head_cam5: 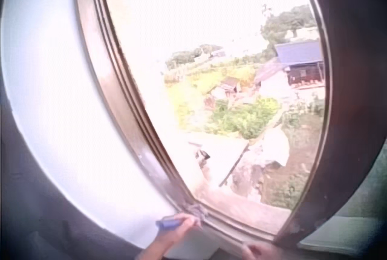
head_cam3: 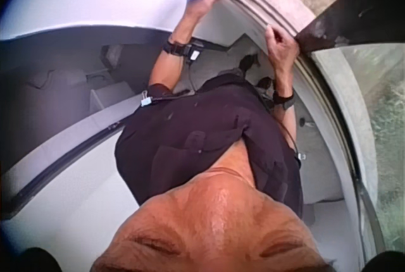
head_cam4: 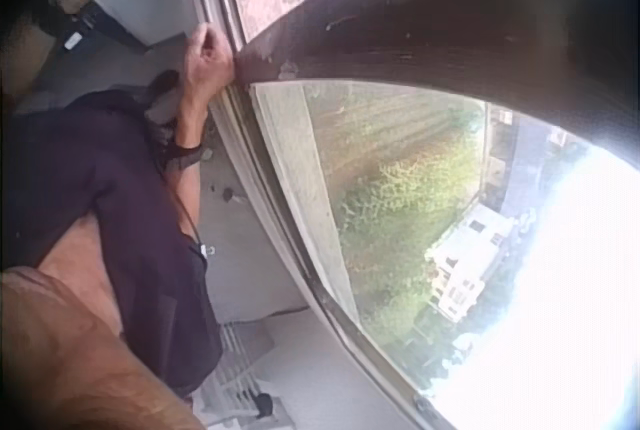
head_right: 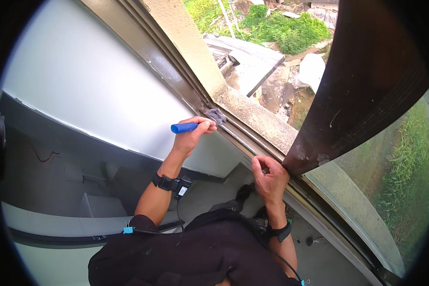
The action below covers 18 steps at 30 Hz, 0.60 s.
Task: The person cleans a window frame and track with a cloth, then rinses the cloth in a bucket of water and wrings it out by hand.
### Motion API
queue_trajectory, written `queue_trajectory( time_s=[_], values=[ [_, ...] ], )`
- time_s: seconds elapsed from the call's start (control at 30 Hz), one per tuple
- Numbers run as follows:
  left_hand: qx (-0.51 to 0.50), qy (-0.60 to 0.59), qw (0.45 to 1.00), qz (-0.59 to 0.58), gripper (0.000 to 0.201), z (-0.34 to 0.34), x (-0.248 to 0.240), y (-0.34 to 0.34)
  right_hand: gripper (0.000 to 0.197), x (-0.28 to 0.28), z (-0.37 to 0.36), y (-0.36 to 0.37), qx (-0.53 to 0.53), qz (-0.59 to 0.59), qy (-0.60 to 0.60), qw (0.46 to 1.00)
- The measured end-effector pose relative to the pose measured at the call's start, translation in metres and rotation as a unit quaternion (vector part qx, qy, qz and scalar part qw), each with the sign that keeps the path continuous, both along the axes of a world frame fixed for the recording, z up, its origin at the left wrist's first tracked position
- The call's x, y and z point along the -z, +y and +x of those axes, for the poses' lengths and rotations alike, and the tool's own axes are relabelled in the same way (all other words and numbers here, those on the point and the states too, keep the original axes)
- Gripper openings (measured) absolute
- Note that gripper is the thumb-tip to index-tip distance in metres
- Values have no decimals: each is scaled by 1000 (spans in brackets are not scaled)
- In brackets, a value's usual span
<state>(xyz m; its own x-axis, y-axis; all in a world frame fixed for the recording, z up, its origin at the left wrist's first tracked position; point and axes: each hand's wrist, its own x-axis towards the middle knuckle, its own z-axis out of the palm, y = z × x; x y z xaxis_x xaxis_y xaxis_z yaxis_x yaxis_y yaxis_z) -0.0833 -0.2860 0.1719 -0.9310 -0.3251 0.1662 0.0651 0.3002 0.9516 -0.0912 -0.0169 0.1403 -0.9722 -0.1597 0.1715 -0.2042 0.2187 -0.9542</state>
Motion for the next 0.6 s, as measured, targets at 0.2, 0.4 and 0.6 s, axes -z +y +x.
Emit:
queue_trajectory(
  time_s=[0.2,0.4,0.6],
  values=[
    [50,-14,989,139,14,79,-7,-13,37,-30,-31,-67,-138,142,113,974],
    [136,-55,988,50,12,119,24,-39,38,-34,-96,-140,-237,302,256,887],
    [108,-64,987,98,12,137,56,-63,42,-30,-127,-176,-324,448,228,801]
  ],
)
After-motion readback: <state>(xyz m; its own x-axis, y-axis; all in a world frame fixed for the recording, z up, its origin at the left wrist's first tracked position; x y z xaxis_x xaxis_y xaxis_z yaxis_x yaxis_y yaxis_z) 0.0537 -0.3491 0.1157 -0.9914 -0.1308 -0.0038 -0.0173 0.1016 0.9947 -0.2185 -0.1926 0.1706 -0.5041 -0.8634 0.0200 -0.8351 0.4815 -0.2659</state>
